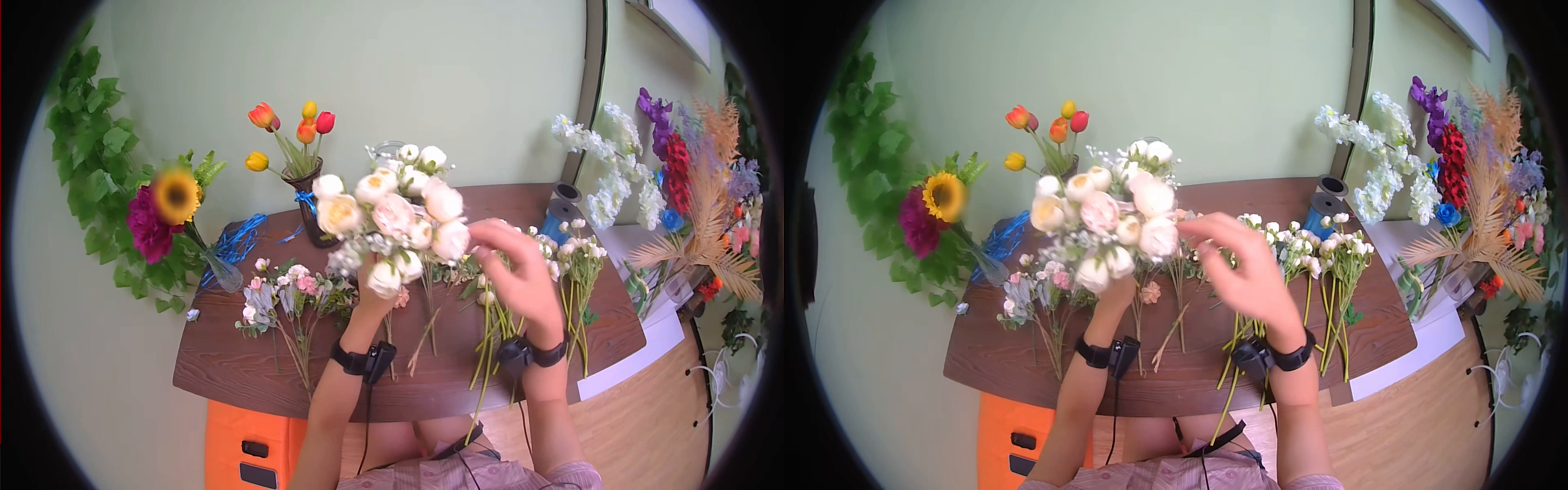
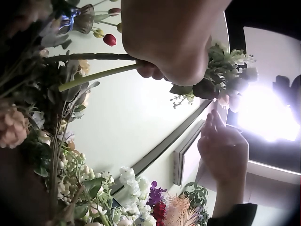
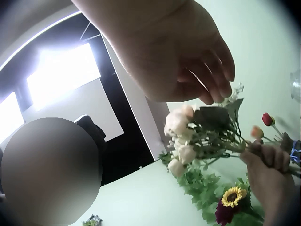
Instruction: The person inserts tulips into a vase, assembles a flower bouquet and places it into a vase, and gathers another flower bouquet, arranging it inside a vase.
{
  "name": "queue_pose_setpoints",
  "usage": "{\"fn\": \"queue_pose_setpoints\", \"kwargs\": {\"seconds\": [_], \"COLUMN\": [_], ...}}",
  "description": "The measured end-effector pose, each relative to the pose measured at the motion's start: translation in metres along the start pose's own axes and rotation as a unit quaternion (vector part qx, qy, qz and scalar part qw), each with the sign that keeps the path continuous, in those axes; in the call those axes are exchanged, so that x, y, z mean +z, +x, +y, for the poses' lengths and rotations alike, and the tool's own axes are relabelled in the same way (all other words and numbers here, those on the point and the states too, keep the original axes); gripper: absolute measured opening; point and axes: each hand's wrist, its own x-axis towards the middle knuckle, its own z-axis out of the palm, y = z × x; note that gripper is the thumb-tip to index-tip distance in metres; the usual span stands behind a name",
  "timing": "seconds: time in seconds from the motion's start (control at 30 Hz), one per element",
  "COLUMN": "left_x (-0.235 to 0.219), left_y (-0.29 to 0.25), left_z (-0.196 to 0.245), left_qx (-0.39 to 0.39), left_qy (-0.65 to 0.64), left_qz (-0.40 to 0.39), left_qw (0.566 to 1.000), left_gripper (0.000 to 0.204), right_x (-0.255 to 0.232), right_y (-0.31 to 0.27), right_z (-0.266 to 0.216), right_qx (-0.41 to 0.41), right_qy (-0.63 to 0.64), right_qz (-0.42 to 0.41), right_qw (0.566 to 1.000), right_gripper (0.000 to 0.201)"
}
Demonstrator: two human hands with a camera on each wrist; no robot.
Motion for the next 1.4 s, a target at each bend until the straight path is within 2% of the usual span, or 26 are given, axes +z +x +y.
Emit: {"fn": "queue_pose_setpoints", "kwargs": {"seconds": [0.03,0.1,0.13,0.17,0.23,0.27,0.3,0.33,0.37,0.4,0.47,0.57,0.63,0.7,0.77,0.8,0.83,0.87,0.9,0.97,1.03,1.1,1.17,1.23,1.33,1.4], "left_x": [0.005,-0.011,-0.014,-0.01,0.003,-0.003,-0.014,-0.027,-0.033,-0.031,-0.032,-0.031,-0.029,-0.024,-0.023,-0.024,-0.019,-0.009,-0.007,-0.017,-0.038,-0.041,-0.032,-0.009,-0.01,-0.013], "left_y": [0.0,-0.002,0.003,0.001,-0.006,0.004,0.016,0.028,0.035,0.031,0.032,0.029,0.025,0.015,0.009,0.015,0.01,0.001,-0.001,-0.021,-0.052,-0.053,-0.046,-0.003,-0.009,-0.014], "left_z": [-0.001,0.001,0.001,-0.002,-0.01,0.0,0.014,0.029,0.036,0.028,0.031,0.032,0.03,0.018,0.012,0.022,0.014,-0.002,-0.008,-0.014,-0.016,-0.015,-0.013,-0.014,-0.011,-0.01], "left_qx": [-0.151,-0.117,-0.039,-0.04,-0.055,-0.128,-0.128,-0.198,-0.261,-0.274,-0.272,-0.25,-0.268,-0.268,-0.313,-0.247,-0.247,-0.239,-0.231,-0.234,-0.24,-0.244,-0.248,-0.253,-0.257,-0.258], "left_qy": [-0.249,-0.091,-0.023,-0.025,-0.099,-0.206,-0.207,-0.353,-0.488,-0.544,-0.54,-0.553,-0.57,-0.586,-0.552,-0.471,-0.469,-0.506,-0.542,-0.535,-0.522,-0.509,-0.496,-0.483,-0.463,-0.449], "left_qz": [-0.03,-0.125,-0.088,-0.088,0.005,-0.022,-0.021,-0.053,-0.082,-0.081,-0.074,-0.064,-0.065,-0.075,-0.088,-0.081,-0.081,-0.089,-0.096,-0.102,-0.114,-0.128,-0.141,-0.154,-0.172,-0.184], "left_qw": [0.956,0.981,0.995,0.995,0.994,0.97,0.97,0.913,0.829,0.789,0.793,0.792,0.774,0.761,0.768,0.843,0.844,0.824,0.802,0.806,0.811,0.816,0.82,0.824,0.831,0.836], "left_gripper": [0.029,0.026,0.025,0.025,0.03,0.04,0.04,0.042,0.045,0.018,0.018,0.02,0.02,0.022,0.022,0.021,0.021,0.017,0.023,0.024,0.025,0.026,0.027,0.028,0.03,0.031], "right_x": [-0.006,-0.015,-0.014,-0.015,-0.018,-0.017,-0.015,-0.013,-0.011,-0.009,-0.004,0.0,-0.001,-0.002,-0.005,-0.007,-0.008,-0.011,-0.012,-0.015,-0.017,-0.016,-0.016,-0.014,-0.008,-0.003], "right_y": [0.0,-0.002,-0.003,-0.005,-0.011,-0.016,-0.023,-0.028,-0.031,-0.033,-0.038,-0.043,-0.044,-0.043,-0.04,-0.038,-0.037,-0.036,-0.035,-0.031,-0.03,-0.023,-0.017,-0.015,-0.013,-0.012], "right_z": [0.006,0.029,0.044,0.057,0.085,0.102,0.119,0.128,0.129,0.13,0.136,0.151,0.154,0.151,0.14,0.135,0.132,0.131,0.128,0.121,0.12,0.097,0.083,0.074,0.053,0.046], "right_qx": [0.002,0.158,0.155,0.155,0.253,0.253,0.302,0.348,0.346,0.366,0.397,0.39,0.375,0.333,0.341,0.35,0.349,0.347,0.345,0.331,0.278,0.269,0.228,0.219,0.195,0.135], "right_qy": [-0.002,0.053,0.012,0.01,-0.126,-0.128,-0.176,-0.224,-0.225,-0.254,-0.291,-0.281,-0.276,-0.263,-0.245,-0.228,-0.227,-0.205,-0.183,-0.19,-0.117,-0.085,-0.045,0.009,0.078,0.103], "right_qz": [-0.001,0.007,0.026,0.026,-0.11,-0.109,-0.153,-0.196,-0.196,-0.212,-0.225,-0.219,-0.204,-0.134,-0.104,-0.072,-0.072,-0.042,-0.012,-0.007,0.07,0.092,0.168,0.186,0.238,0.266], "right_qw": [1.0,0.986,0.987,0.987,0.953,0.953,0.924,0.889,0.89,0.87,0.841,0.849,0.861,0.895,0.901,0.906,0.906,0.914,0.921,0.924,0.951,0.955,0.958,0.958,0.948,0.949], "right_gripper": [0.023,0.021,0.019,0.019,0.02,0.02,0.021,0.023,0.023,0.024,0.024,0.022,0.022,0.022,0.023,0.023,0.023,0.024,0.024,0.025,0.025,0.023,0.019,0.015,0.012,0.012]}}
